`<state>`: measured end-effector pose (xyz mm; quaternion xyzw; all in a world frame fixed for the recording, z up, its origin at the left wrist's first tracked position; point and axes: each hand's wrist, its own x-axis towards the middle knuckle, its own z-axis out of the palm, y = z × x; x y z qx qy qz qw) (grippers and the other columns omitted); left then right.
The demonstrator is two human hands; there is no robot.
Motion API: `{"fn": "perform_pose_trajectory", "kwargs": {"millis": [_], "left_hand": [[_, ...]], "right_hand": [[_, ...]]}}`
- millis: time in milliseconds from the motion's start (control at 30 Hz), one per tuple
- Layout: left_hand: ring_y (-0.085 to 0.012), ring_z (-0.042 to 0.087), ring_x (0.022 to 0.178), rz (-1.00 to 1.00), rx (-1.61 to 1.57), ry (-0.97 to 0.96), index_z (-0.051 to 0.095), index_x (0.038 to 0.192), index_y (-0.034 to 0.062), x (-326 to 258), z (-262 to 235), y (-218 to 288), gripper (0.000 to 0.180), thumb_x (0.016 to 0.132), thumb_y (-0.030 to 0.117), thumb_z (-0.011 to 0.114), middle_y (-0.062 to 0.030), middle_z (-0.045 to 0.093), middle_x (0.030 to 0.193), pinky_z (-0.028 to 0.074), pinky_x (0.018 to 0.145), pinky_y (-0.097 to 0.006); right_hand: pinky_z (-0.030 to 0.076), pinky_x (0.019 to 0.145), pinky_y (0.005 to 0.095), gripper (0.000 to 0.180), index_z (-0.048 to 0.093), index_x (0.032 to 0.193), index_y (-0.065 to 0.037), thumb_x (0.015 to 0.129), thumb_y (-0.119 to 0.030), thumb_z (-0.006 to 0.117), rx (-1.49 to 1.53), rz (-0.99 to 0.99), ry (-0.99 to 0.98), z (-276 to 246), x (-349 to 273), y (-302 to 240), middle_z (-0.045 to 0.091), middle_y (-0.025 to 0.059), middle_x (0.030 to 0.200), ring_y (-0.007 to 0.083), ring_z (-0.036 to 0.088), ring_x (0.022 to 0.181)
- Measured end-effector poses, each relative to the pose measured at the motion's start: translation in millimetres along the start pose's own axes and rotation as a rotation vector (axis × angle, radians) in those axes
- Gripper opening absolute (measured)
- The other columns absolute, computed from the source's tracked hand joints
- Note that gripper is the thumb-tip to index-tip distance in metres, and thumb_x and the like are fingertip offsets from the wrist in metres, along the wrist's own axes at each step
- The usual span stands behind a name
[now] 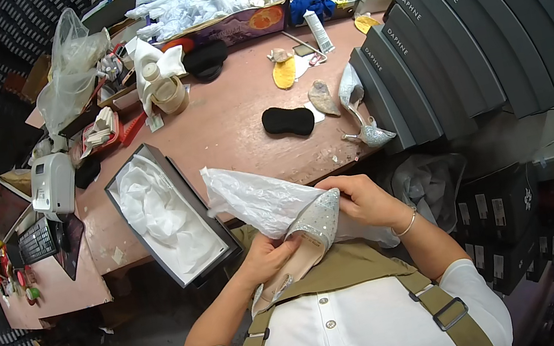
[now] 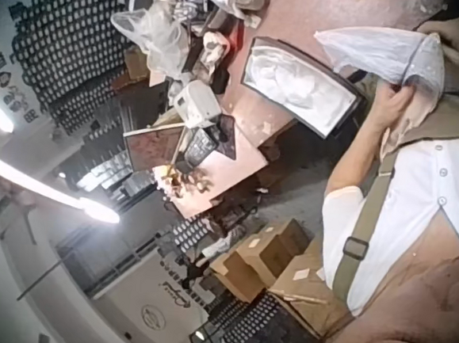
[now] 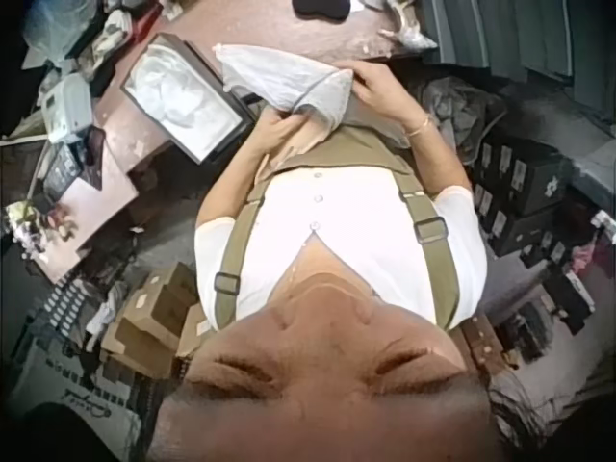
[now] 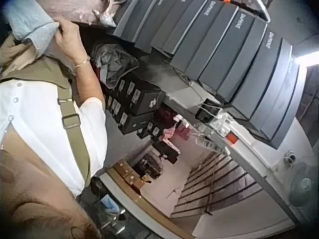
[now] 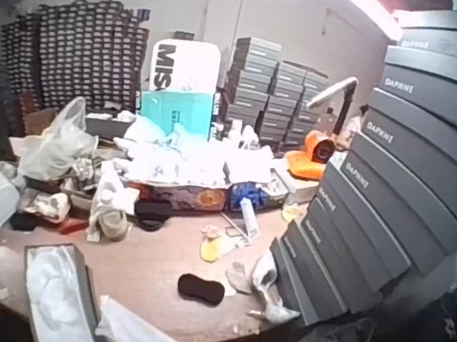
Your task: The person is wrapping high-heeled shoes in protective paper and placing them into a shoe box.
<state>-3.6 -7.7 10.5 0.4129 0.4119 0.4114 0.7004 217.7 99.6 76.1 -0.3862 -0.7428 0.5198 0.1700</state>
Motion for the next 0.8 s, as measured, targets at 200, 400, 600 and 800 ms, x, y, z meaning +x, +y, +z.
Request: {"fn": "perform_pose_trajectory", "kwargs": {"millis": [200,400,600,800], "left_hand": [[-0.0155,0.052,0.118,0.01,-0.112,0.061,0.046,0.136,0.0023,-7,1,-14,0.047,0.091,0.001,0.059,-0.0066,0.055,0.13,0.041,0.101,-0.032],[-0.0167,0.051,0.119,0.065,0.075,0.078,0.047,0.135,0.0022,-15,-1,-8,0.048,0.088,-0.004,0.055,-0.0074,0.054,0.131,0.04,0.102,-0.032],[-0.0324,0.043,0.128,0.181,0.614,-0.051,0.049,0.132,0.0011,-13,15,55,0.047,0.086,0.0,0.052,-0.0188,0.05,0.134,0.031,0.109,-0.04],[-0.032,0.043,0.128,0.002,0.809,-0.053,0.047,0.136,0.0054,-22,0,-15,0.052,0.089,0.022,0.063,-0.0194,0.047,0.136,0.032,0.109,-0.04]], "right_hand": [[0.05,0.078,0.0276,0.023,0.062,0.109,0.002,0.087,0.003,0.055,0.004,-0.027,0.003,-4,6,2,0.068,0.0108,0.092,0.0134,0.062,0.084],[0.049,0.08,0.0287,0.025,0.063,0.109,0.002,0.088,-0.002,0.05,-0.041,-0.03,-0.169,-29,25,-12,0.068,0.0103,0.093,0.0155,0.062,0.086],[0.049,0.086,0.0334,0.039,0.059,0.118,0.003,0.085,-0.017,0.061,0.005,-0.216,-0.546,-27,52,-36,0.068,0.0157,0.106,0.0243,0.065,0.095],[0.05,0.082,0.032,0.04,0.062,0.114,-0.001,0.081,-0.022,0.072,-0.025,-0.42,-0.654,26,80,-74,0.067,0.0161,0.107,0.0256,0.065,0.089]]}}
